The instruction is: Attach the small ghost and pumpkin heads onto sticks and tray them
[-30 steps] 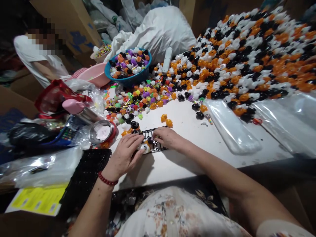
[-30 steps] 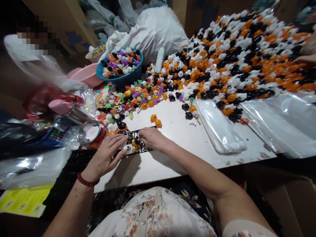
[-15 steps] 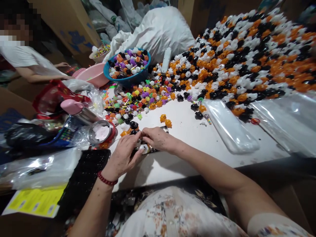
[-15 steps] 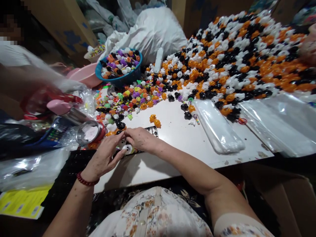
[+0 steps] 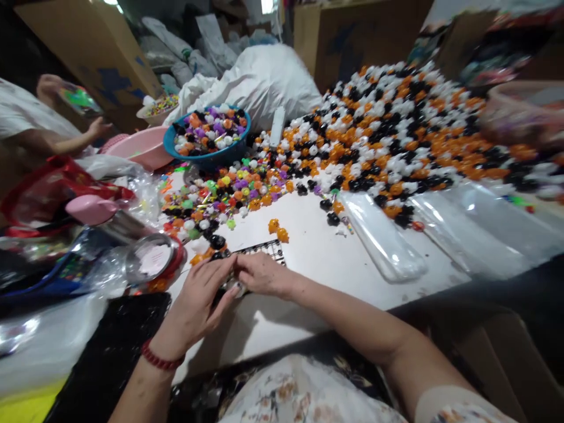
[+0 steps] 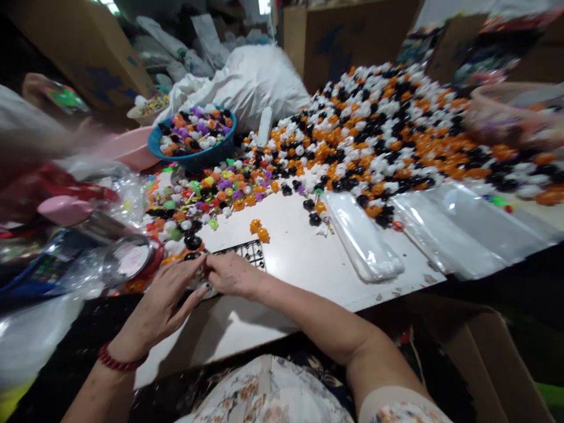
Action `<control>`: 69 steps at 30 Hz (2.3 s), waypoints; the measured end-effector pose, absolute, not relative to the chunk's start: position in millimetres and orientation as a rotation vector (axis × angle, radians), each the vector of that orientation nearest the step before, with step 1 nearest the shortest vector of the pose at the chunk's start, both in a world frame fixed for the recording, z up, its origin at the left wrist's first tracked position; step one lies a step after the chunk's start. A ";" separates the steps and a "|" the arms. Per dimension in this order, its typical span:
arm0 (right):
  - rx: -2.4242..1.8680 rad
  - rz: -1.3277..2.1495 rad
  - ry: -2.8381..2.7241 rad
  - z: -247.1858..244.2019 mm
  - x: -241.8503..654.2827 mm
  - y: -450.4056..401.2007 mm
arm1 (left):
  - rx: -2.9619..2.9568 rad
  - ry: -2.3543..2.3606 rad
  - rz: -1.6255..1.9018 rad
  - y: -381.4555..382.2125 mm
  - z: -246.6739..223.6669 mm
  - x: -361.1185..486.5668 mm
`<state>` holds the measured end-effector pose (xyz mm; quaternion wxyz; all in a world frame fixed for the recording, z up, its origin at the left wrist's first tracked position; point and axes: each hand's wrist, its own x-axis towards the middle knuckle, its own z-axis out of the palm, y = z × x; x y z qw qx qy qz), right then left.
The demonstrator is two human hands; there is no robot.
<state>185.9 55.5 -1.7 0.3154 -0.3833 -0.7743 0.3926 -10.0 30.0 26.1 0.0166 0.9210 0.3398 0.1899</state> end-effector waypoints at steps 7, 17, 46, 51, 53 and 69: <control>-1.285 0.988 -2.041 -30.3 194.1 61.3 | 2.924 1.019 0.571 38.5 21.9 -10.3; -1.165 1.102 -2.114 -44.4 193.0 57.6 | 2.885 1.089 0.427 29.1 29.4 -7.3; -2.397 0.255 -1.647 -15.8 377.7 207.1 | 2.962 1.010 0.495 40.8 26.1 -19.2; -2.312 0.366 -1.626 -19.3 371.4 219.0 | 2.921 1.053 0.461 36.9 27.0 -20.0; -2.197 0.451 -1.643 -16.1 363.8 213.5 | 2.913 1.052 0.477 36.5 27.7 -19.4; -1.043 1.677 -1.173 -43.5 241.3 110.0 | 2.764 1.109 0.407 29.8 32.7 -13.9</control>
